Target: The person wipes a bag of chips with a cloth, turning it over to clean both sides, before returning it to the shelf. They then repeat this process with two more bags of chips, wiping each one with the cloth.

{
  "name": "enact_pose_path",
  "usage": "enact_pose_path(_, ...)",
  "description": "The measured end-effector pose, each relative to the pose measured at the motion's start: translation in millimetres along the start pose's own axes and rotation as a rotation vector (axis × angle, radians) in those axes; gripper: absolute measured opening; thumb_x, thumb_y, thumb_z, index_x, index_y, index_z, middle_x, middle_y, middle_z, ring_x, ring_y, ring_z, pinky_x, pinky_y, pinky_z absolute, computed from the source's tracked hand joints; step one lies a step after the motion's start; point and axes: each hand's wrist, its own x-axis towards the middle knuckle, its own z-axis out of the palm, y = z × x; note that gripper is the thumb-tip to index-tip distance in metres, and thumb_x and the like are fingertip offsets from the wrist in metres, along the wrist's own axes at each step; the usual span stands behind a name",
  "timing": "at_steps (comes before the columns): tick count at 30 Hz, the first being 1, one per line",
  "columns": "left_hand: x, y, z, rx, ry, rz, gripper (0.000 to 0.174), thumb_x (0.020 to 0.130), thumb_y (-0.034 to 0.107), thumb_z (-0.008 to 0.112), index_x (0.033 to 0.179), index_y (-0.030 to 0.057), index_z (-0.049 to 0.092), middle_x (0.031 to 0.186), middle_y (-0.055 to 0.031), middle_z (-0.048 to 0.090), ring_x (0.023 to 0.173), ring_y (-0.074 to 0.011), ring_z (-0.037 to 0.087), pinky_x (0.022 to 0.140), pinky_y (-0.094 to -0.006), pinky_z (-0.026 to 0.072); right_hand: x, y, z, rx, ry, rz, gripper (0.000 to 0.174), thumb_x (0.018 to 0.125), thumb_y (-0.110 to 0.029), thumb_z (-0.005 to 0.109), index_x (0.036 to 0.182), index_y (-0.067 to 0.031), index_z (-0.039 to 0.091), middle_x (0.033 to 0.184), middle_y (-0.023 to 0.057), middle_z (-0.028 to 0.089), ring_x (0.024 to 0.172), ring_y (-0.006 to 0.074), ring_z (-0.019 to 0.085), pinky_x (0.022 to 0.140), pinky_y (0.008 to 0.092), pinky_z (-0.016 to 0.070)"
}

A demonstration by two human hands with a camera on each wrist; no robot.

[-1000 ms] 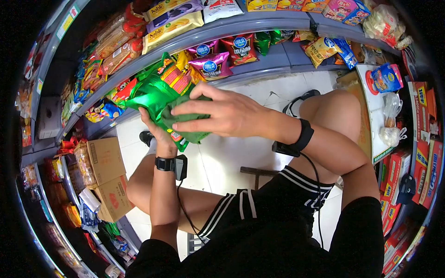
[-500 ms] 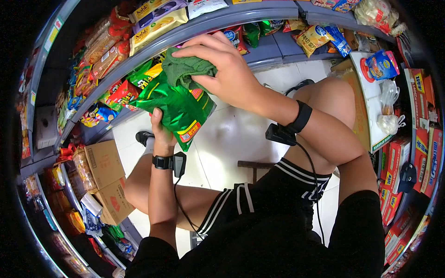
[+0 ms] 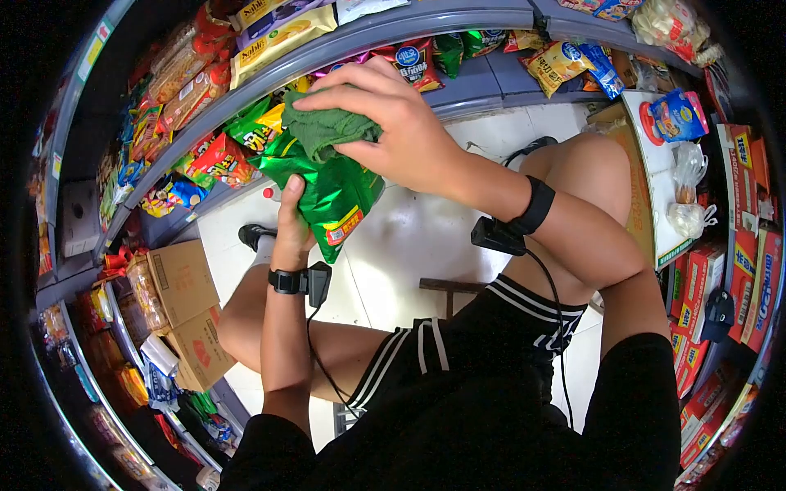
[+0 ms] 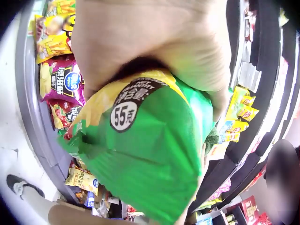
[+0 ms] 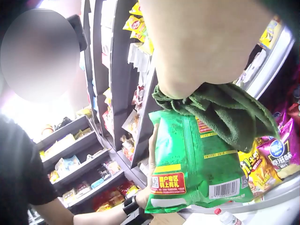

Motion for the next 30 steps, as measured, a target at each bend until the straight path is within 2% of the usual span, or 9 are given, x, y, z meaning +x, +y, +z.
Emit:
enact_pose_path(10, 7.7, -10.7, 1.5, -0.165, 0.031, 0.012, 0.063, 0.120, 0.039, 0.059, 0.171, 0.0057, 0.042, 0.157, -0.0168, 0.065, 0.135, -0.0277, 0.074, 0.111, -0.0471, 0.0657, -3.3, -9.0, 9.1, -0.004, -0.113, -0.258, 0.057, 0.078, -0.005, 0.095, 0.133, -0.0167, 0.085, 0.142, 0.0025, 0.076, 0.117, 0.0315, 0.063, 0.103, 0.0424, 0.0592)
enact_pose_path(12, 8.7, -12.5, 3.0, -0.078, 0.058, 0.012, 0.076, 0.121, 0.062, 0.045, 0.173, 0.0062, 0.045, 0.167, -0.0195, 0.061, 0.146, -0.0348, 0.068, 0.122, -0.0534, 0.0589, -4.8, -8.4, 7.4, -0.008, -0.140, -0.267, 0.055, 0.080, -0.005, 0.094, 0.132, -0.0161, 0.084, 0.141, 0.0022, 0.076, 0.117, 0.0318, 0.064, 0.102, 0.0419, 0.0605)
enact_pose_path(13, 8.4, -13.6, 4.1, -0.078, 0.057, 0.012, 0.076, 0.121, 0.062, 0.045, 0.173, 0.0062, 0.045, 0.167, -0.0195, 0.061, 0.146, -0.0348, 0.068, 0.122, -0.0534, 0.0589, -6.3, -7.2, 7.3, -0.008, -0.140, -0.267, 0.055, 0.080, -0.005, 0.094, 0.132, -0.0161, 0.084, 0.141, 0.0022, 0.076, 0.117, 0.0318, 0.064, 0.102, 0.0419, 0.0605)
enact_pose_path(15, 7.8, -4.4, 19.9, -0.230, 0.130, 0.011, 0.065, 0.123, 0.055, 0.050, 0.166, 0.0068, 0.050, 0.153, -0.0148, 0.068, 0.133, -0.0254, 0.075, 0.108, -0.0439, 0.0668, -10.6, -3.7, 8.4, 0.025, -0.194, -0.309, 0.055, 0.081, -0.001, 0.091, 0.133, -0.0171, 0.086, 0.143, 0.0034, 0.077, 0.114, 0.0313, 0.063, 0.099, 0.0425, 0.0597)
enact_pose_path(16, 9.0, -4.0, 15.4, -0.230, 0.129, 0.012, 0.065, 0.123, 0.055, 0.050, 0.166, 0.0068, 0.050, 0.153, -0.0148, 0.068, 0.133, -0.0254, 0.075, 0.108, -0.0439, 0.0668, -13.5, -4.0, 9.0, 0.024, -0.194, -0.310, 0.055, 0.081, -0.001, 0.091, 0.133, -0.0171, 0.086, 0.143, 0.0034, 0.077, 0.114, 0.0313, 0.063, 0.099, 0.0425, 0.0597)
enact_pose_path(18, 11.7, 0.3, 3.1, -0.268, 0.043, -0.060, 0.071, 0.122, 0.066, 0.044, 0.163, 0.0082, 0.054, 0.151, -0.0137, 0.069, 0.133, -0.0254, 0.075, 0.108, -0.0435, 0.0666, -20.4, -7.5, 11.2, -0.062, -0.400, -0.352, 0.056, 0.079, -0.001, 0.090, 0.133, -0.0170, 0.086, 0.146, 0.0026, 0.076, 0.115, 0.0316, 0.063, 0.100, 0.0428, 0.0617)
enact_pose_path(24, 10.5, 1.8, 26.0, -0.223, 0.132, -0.023, 0.088, 0.117, 0.080, 0.033, 0.168, 0.0108, 0.048, 0.158, -0.0169, 0.065, 0.140, -0.0301, 0.071, 0.112, -0.0479, 0.0653, -13.9, -10.3, 16.6, -0.115, -0.256, -0.222, 0.060, 0.076, 0.002, 0.088, 0.133, -0.0157, 0.085, 0.143, 0.0025, 0.076, 0.116, 0.0318, 0.063, 0.101, 0.0421, 0.0609)
enact_pose_path(27, 16.5, -6.9, 18.4, 0.055, 0.097, -0.006, 0.103, 0.109, 0.091, 0.020, 0.181, 0.0172, 0.032, 0.174, -0.0171, 0.053, 0.155, -0.0360, 0.061, 0.126, -0.0579, 0.0548, -9.2, -7.8, 16.0, -0.124, -0.174, -0.190, 0.061, 0.075, 0.004, 0.088, 0.132, -0.0146, 0.084, 0.142, 0.0030, 0.076, 0.116, 0.0319, 0.063, 0.100, 0.0415, 0.0601)
enact_pose_path(30, 12.9, -3.6, 27.4, 0.010, 0.156, -0.023, 0.105, 0.108, 0.092, 0.021, 0.181, 0.0173, 0.032, 0.174, -0.0169, 0.053, 0.154, -0.0357, 0.061, 0.125, -0.0575, 0.0563, -6.4, -6.0, 17.0, -0.096, -0.168, -0.158, 0.063, 0.073, 0.004, 0.089, 0.132, -0.0136, 0.084, 0.142, 0.0027, 0.075, 0.118, 0.0316, 0.063, 0.101, 0.0412, 0.0596)
